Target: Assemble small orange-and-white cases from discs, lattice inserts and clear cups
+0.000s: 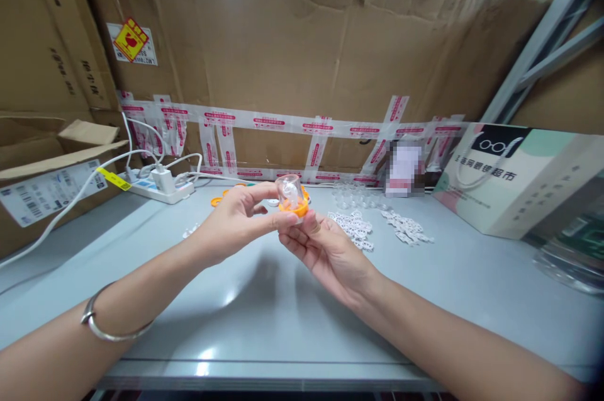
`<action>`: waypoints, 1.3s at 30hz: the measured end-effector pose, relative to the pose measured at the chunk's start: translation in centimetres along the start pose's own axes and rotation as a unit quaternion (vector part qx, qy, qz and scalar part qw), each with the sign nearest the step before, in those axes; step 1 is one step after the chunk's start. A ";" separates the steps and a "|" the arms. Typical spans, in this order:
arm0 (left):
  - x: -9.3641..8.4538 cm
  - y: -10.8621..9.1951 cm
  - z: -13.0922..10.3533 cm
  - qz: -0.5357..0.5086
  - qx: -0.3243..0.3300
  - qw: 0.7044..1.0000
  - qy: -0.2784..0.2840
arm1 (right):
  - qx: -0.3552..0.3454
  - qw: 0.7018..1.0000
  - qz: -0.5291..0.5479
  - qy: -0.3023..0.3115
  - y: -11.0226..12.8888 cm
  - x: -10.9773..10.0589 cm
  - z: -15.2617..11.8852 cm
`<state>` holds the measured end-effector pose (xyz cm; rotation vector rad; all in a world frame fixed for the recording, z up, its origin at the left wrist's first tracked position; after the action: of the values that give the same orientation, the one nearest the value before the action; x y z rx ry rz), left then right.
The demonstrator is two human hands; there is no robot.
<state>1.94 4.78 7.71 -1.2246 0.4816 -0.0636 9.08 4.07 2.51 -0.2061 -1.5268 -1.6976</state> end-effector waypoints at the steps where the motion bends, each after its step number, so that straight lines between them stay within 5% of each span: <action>1: 0.3 0.0 0.1 -0.015 0.003 1.000 0.017 | 0.005 1.000 0.007 0.000 -0.2 0.0 0.0; 6: 1.4 0.3 0.1 -0.083 0.001 0.993 0.089 | 0.026 0.999 0.030 0.008 -0.8 0.3 -0.2; 13: 0.9 0.6 0.0 -0.119 -0.022 0.992 0.039 | 0.017 1.000 0.008 0.015 -0.7 0.4 -0.2; 24: 1.4 0.7 0.1 -0.115 -0.011 0.990 0.084 | 0.039 0.999 0.015 0.027 -1.3 0.6 -0.3; 31: 0.7 0.6 -0.3 -0.134 -0.022 0.991 0.003 | 0.000 0.997 -0.045 0.057 -0.5 2.0 -0.6; 39: 2.5 1.4 -0.1 -0.179 -0.039 0.983 -0.011 | -0.053 0.998 0.009 0.012 -0.3 1.9 -0.6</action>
<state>3.87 4.43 5.62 -1.3768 0.2410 -0.3393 7.89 2.70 3.31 -0.2531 -1.4146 -1.7635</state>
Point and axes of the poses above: each hand's wrist, its own z-axis towards the middle knuckle, its own x-axis out of the palm, y = z × x, the point moved 10 cm from there along z, towards the middle knuckle, and after that the axes turned 8 degrees about -x, right-handed, at the moved point
